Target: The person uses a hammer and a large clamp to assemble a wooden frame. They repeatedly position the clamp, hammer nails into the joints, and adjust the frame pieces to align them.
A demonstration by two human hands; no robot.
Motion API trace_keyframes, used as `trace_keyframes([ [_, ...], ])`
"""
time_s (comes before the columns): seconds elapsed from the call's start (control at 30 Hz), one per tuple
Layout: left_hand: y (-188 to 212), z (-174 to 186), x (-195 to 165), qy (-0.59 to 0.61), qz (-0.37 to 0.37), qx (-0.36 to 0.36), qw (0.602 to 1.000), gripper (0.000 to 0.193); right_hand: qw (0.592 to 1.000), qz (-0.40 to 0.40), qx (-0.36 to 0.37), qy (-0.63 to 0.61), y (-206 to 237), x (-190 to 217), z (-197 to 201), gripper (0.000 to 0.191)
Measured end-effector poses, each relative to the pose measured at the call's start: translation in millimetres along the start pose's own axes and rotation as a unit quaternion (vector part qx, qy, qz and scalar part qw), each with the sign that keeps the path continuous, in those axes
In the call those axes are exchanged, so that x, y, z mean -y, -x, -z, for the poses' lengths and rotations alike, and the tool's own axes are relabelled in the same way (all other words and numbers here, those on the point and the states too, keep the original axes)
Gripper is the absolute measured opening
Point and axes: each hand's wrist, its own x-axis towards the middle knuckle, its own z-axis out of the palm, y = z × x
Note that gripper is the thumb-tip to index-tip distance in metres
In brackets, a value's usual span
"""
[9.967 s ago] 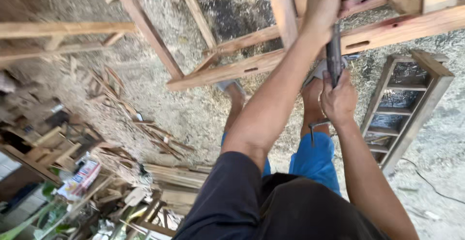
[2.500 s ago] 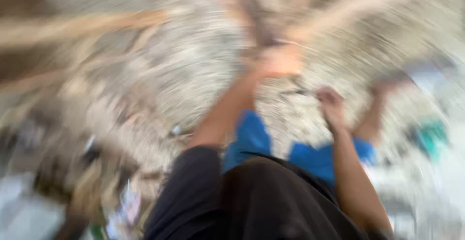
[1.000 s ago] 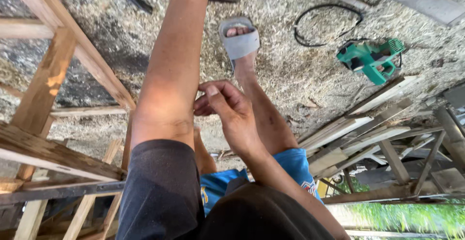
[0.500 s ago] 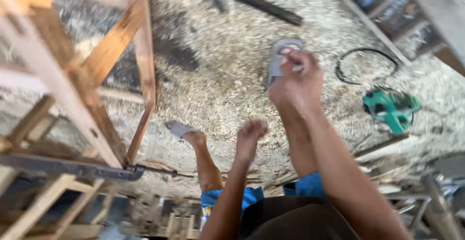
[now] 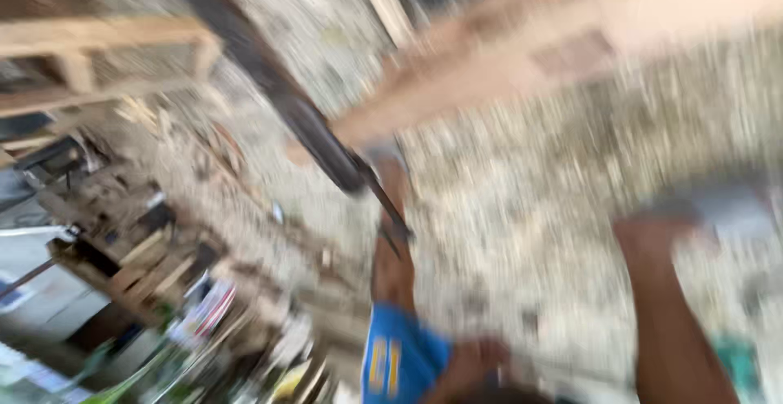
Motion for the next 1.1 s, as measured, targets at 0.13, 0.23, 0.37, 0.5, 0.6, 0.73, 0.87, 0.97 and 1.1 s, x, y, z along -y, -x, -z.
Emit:
trace_keyframes([
  [0.13,-27,12,14,0.423,0.234,-0.035,0.875,0.024,1.000,0.005,0.000,0.028,-1,14,-10,0.032],
  [0.23,13,5,-38,0.436,0.300,-0.008,0.848,0.024,0.999,0.011,0.009,0.043,3,38,-8,0.034],
  [0.37,28,23,-76,0.516,0.292,0.014,0.805,0.025,0.983,0.049,-0.169,-0.045,19,64,49,0.040],
  [0.5,11,74,-73,0.633,0.267,-0.049,0.725,0.025,0.918,-0.062,0.210,-0.330,123,65,138,0.046],
  [0.6,24,106,-69,0.673,0.273,-0.072,0.684,0.026,0.917,-0.118,0.264,-0.275,247,89,148,0.020],
  [0.73,50,141,-53,0.651,0.285,-0.060,0.701,0.026,0.916,-0.179,0.303,-0.192,350,158,138,0.019],
  [0.87,64,184,-34,0.649,0.265,-0.055,0.711,0.024,0.919,-0.140,0.296,-0.222,390,212,135,0.016],
  [0.97,65,215,-28,0.687,0.263,-0.056,0.675,0.022,0.904,-0.148,0.293,-0.273,403,236,135,0.014],
  [1.1,67,249,-30,0.698,0.266,-0.049,0.664,0.020,0.910,-0.130,0.305,-0.250,413,266,141,0.013],
])
